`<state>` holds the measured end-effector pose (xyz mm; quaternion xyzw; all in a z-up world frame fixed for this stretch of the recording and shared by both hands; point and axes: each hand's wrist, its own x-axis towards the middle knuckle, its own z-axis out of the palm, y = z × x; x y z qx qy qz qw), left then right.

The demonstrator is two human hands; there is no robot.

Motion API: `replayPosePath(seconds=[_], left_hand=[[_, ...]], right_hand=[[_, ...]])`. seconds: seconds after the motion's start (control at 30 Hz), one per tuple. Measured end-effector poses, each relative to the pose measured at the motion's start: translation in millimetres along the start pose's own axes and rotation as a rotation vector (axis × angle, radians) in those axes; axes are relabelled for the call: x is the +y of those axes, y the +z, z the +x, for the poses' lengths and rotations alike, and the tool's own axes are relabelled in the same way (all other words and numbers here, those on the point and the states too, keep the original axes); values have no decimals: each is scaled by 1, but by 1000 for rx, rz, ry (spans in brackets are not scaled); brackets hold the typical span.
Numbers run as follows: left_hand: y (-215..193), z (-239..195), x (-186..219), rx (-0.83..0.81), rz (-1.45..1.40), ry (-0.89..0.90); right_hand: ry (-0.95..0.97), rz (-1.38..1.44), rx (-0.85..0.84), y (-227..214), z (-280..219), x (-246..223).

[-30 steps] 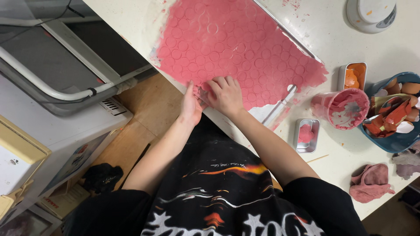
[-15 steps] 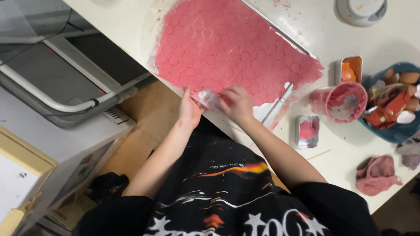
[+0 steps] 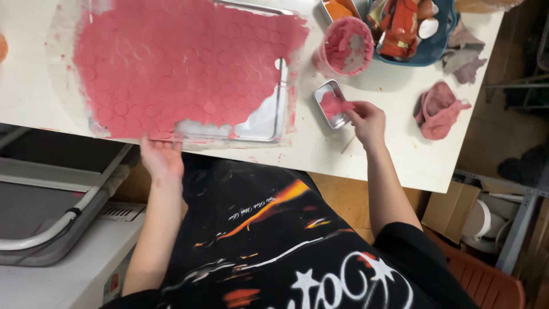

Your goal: The person peels circular pieces of pink clay from a sheet on a metal tray and places them into a small metal container. The person repeats this action across the sheet, collecting the circles and occasionally adjusting the sheet.

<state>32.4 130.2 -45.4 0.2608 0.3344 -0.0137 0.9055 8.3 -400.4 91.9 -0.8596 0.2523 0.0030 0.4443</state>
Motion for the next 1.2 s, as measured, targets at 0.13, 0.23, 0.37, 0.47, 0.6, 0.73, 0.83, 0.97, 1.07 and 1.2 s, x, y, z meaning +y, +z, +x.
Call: replayPosePath(seconds=[0.13,0.23,0.37,0.47,0.6,0.73,0.83,0.97,1.07,1.2], left_hand=[[-2,7,6,21,-95,21],[-6,16,2,26,-109,30],[-7,15,-2,30,-102,-43],[0,7,-13,-13,-53,-159],[20,-4,-28,-77,-12,-332],[33,-5,-27,-53,-50,-412],[36,-7,-24,-57,-128,-459],[39,-11,-22,-280,-350,-483],[44,-12,-21,-269,-375,-524],[45,-10,-15,-382,-371,-522]], right_hand=[[-217,-345,-70,9,12,-3],[-227,-399,29,13,2,-16],[-229,-434,81,34,-18,-38],[-331,-292,-29,84,-21,-54],[-116,-224,-302,154,-36,-73],[-244,-184,-345,203,-56,-100],[-444,-253,-378,236,-59,-127],[-646,-464,-346,266,-42,-163],[-657,-552,-402,270,-39,-178],[-653,-565,-449,273,-38,-182]])
